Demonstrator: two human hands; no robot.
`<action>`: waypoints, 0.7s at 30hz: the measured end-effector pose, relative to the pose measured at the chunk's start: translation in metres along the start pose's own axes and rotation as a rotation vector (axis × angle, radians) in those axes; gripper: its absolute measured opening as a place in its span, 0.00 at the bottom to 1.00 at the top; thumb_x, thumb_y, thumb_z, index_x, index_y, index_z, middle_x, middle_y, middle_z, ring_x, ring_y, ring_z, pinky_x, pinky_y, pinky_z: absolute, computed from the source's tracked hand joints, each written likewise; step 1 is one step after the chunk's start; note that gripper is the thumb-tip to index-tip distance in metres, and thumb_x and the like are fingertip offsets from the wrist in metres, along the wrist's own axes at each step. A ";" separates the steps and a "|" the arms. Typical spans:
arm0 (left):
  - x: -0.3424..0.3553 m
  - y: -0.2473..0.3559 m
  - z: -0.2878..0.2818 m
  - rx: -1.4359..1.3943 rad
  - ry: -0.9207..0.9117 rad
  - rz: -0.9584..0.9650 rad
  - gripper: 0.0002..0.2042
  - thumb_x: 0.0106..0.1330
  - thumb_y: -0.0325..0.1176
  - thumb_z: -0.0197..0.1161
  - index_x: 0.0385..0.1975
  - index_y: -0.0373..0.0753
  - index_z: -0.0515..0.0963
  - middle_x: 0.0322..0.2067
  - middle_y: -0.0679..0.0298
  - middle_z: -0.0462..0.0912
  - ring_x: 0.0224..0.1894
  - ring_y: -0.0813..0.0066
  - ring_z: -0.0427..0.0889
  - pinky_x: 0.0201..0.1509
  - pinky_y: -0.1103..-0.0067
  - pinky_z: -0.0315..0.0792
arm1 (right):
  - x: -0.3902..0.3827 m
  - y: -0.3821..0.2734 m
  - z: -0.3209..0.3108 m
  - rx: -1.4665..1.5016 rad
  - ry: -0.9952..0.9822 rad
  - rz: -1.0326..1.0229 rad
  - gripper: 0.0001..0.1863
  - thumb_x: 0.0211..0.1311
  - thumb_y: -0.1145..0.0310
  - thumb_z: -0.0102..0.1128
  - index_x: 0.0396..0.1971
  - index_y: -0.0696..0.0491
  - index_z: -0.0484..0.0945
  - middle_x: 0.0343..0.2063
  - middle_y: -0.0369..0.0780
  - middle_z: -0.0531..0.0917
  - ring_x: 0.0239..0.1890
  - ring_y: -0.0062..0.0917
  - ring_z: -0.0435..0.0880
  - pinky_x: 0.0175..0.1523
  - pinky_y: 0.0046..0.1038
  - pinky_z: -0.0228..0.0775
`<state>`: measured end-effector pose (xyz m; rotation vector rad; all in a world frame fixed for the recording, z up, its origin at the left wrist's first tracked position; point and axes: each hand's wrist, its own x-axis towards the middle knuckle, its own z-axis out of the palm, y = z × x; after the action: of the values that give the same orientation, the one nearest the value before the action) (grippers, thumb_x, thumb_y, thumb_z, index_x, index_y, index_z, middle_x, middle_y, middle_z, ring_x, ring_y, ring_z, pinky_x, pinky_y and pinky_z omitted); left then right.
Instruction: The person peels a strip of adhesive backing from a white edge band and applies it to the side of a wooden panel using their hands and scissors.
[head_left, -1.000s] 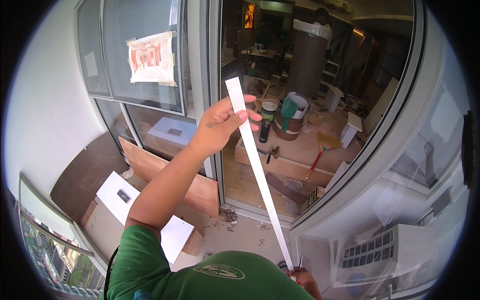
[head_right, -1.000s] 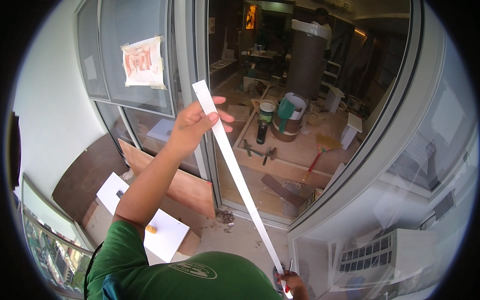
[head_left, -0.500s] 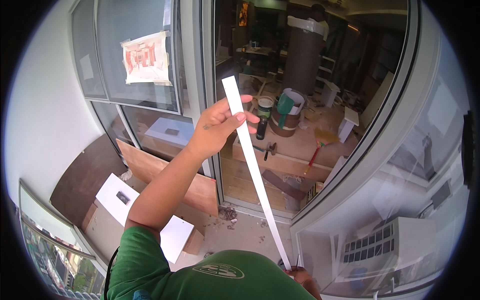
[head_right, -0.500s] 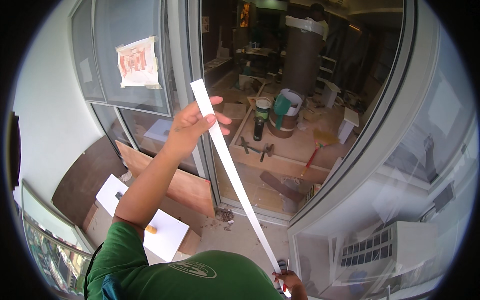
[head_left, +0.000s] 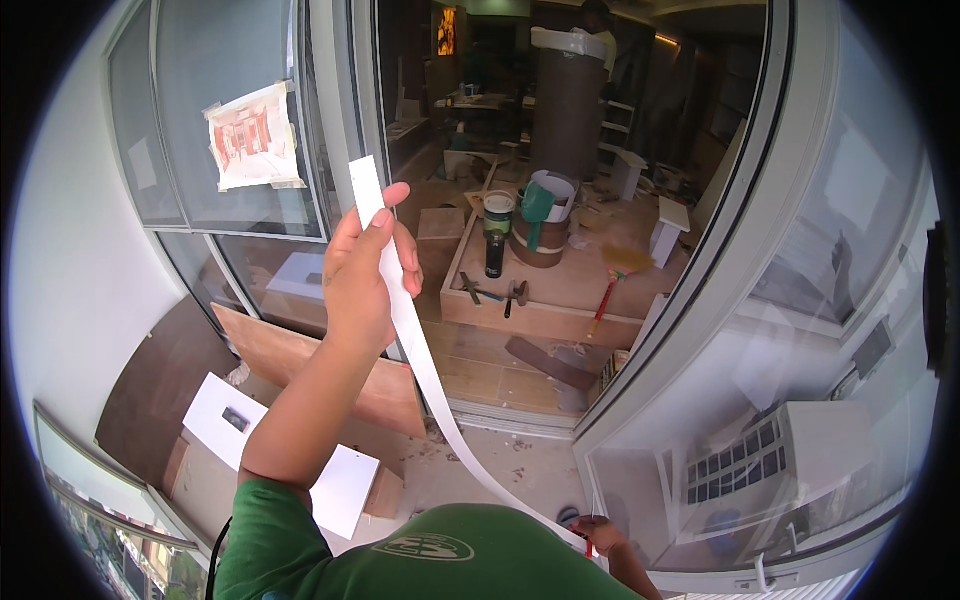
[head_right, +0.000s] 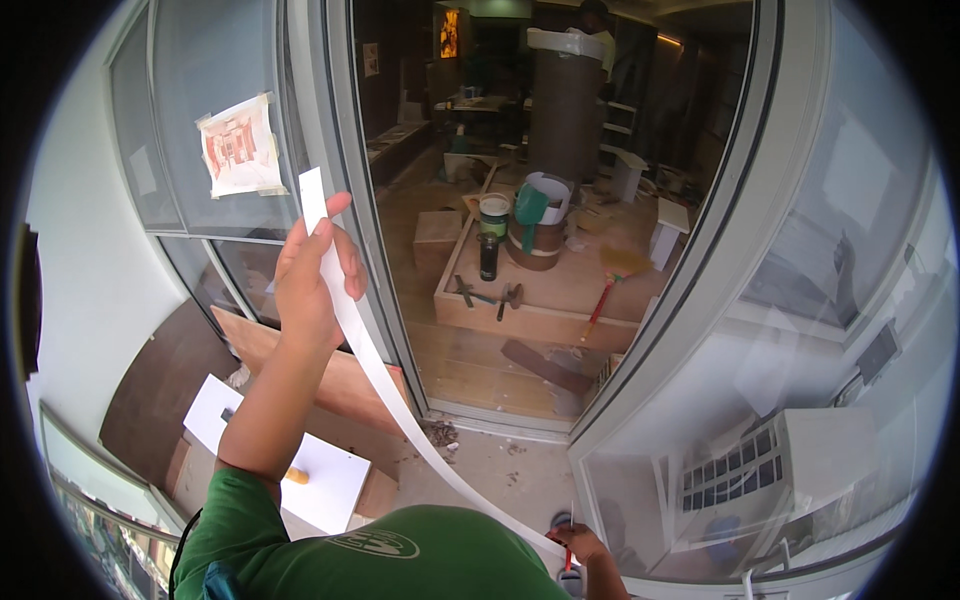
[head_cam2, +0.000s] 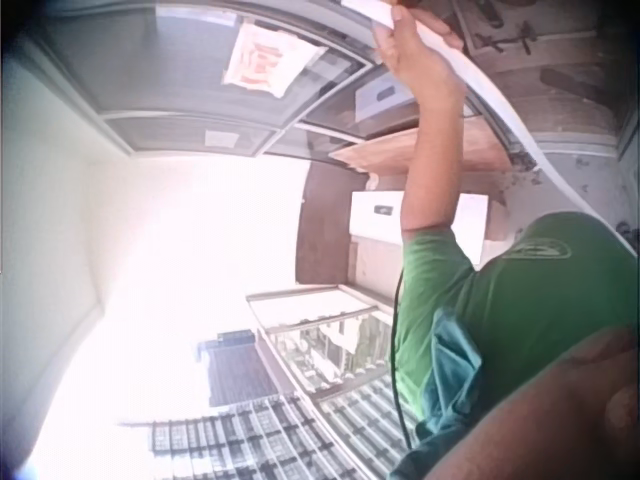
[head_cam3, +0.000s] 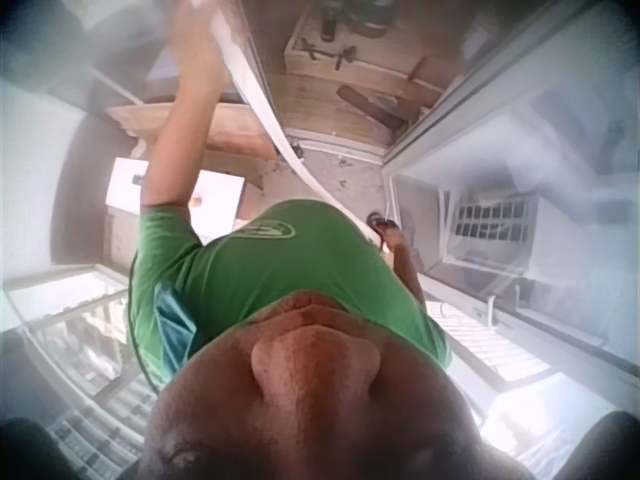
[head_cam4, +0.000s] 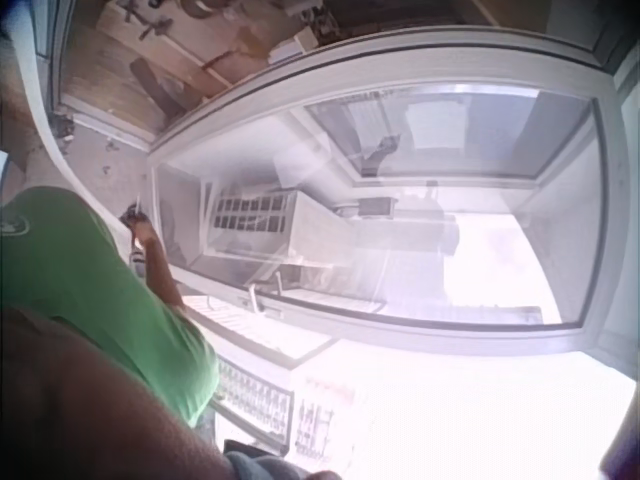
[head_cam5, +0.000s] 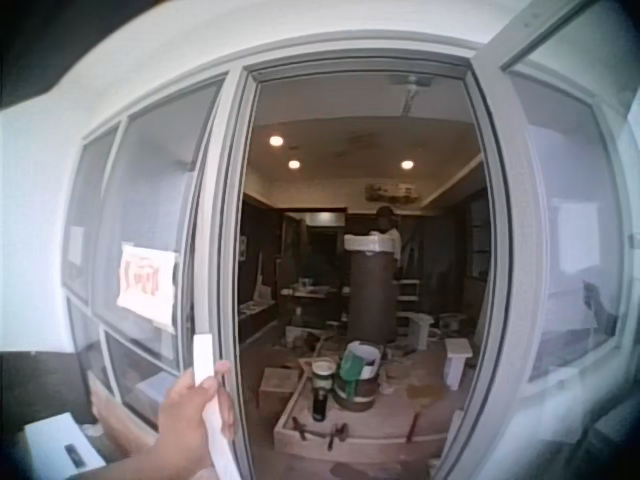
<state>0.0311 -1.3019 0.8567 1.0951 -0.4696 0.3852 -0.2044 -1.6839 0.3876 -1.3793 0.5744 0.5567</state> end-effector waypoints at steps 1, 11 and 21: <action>-0.004 0.000 0.003 -0.021 -0.009 -0.006 0.21 0.75 0.37 0.48 0.62 0.31 0.67 0.18 0.67 0.70 0.14 0.80 0.66 0.19 0.83 0.63 | 0.003 -0.005 0.002 -0.026 0.016 -0.026 0.14 0.66 0.65 0.56 0.39 0.62 0.82 0.33 0.41 0.85 0.39 0.26 0.82 0.48 0.27 0.72; -0.001 0.012 0.015 -0.073 -0.754 -0.491 0.11 0.71 0.36 0.54 0.41 0.34 0.74 0.15 0.68 0.71 0.13 0.83 0.68 0.18 0.83 0.64 | 0.008 -0.055 0.010 0.755 0.385 -0.399 0.21 0.74 0.50 0.44 0.36 0.54 0.74 0.25 0.42 0.80 0.32 0.35 0.80 0.37 0.39 0.71; -0.006 0.015 0.065 0.583 -1.151 -0.291 0.10 0.66 0.34 0.57 0.37 0.35 0.81 0.24 0.65 0.79 0.27 0.79 0.75 0.34 0.79 0.69 | 0.024 -0.011 0.004 0.687 0.376 -0.129 0.22 0.75 0.51 0.43 0.36 0.56 0.74 0.23 0.44 0.81 0.28 0.38 0.82 0.34 0.42 0.72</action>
<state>0.0073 -1.3548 0.8892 1.8907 -1.2310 -0.4578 -0.1793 -1.6808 0.3803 -0.8491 0.8736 -0.0277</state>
